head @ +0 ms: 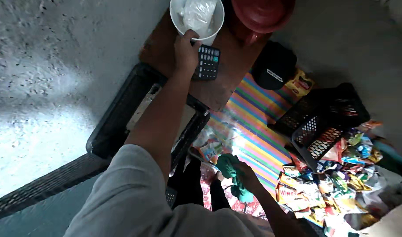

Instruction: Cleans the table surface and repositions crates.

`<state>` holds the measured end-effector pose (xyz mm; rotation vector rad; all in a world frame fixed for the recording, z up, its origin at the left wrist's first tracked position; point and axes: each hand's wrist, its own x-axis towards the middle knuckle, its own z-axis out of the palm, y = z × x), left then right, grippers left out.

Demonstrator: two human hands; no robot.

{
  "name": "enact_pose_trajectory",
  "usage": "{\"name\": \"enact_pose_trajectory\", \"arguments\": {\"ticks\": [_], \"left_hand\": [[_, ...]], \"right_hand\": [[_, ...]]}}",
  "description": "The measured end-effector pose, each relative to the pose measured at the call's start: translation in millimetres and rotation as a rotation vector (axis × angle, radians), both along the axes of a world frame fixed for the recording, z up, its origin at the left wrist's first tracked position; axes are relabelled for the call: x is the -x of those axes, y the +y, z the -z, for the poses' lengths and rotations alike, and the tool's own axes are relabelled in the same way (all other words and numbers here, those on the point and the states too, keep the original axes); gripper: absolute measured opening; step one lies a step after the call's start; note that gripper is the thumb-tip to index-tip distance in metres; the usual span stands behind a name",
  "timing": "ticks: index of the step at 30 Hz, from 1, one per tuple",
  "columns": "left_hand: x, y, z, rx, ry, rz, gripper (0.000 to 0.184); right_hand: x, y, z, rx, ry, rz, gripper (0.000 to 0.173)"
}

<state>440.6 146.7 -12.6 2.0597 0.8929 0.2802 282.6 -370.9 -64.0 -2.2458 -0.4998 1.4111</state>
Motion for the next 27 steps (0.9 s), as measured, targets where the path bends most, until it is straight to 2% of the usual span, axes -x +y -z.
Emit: {"name": "enact_pose_trajectory", "arguments": {"ticks": [3, 4, 5, 7, 9, 14, 16, 19, 21, 23, 25, 27], "left_hand": [[15, -2, -7, 0.008, -0.057, -0.005, 0.063], [25, -4, -15, 0.016, -0.066, 0.008, 0.068], [36, -6, -24, 0.035, -0.072, 0.015, 0.067], [56, -5, -41, 0.131, -0.075, 0.009, 0.047], [63, 4, -54, 0.298, -0.125, -0.074, 0.030], [16, 42, -58, 0.560, -0.388, -0.470, 0.029], [0, 51, -57, 0.619, -0.432, -0.516, 0.029], [-2, 55, -65, 0.653, -0.355, -0.486, 0.023], [20, 55, -74, 0.595, -0.234, -0.403, 0.030], [65, 54, -78, 0.517, -0.206, -0.320, 0.043], [132, 47, -72, 0.456, -0.220, -0.271, 0.048], [216, 31, -57, 0.264, -0.194, -0.281, 0.043]], "right_hand": [[6, 4, 5, -0.019, 0.021, 0.007, 0.048], [7, 6, 6, -0.034, 0.025, 0.001, 0.047], [8, 9, 6, -0.048, 0.033, 0.003, 0.047], [10, 15, 5, -0.051, 0.062, 0.006, 0.048], [11, 20, 2, -0.035, 0.093, -0.007, 0.048], [2, 30, -12, -0.109, 0.134, -0.085, 0.039], [-7, 34, -19, -0.115, 0.128, -0.169, 0.033], [-26, 48, -32, -0.096, 0.102, -0.316, 0.034], [-45, 72, -51, -0.174, 0.101, -0.297, 0.039], [-67, 102, -72, -0.292, 0.083, -0.242, 0.043], [-90, 138, -93, -0.399, 0.060, -0.203, 0.042], [-110, 182, -118, -0.474, 0.025, -0.196, 0.039]]}}
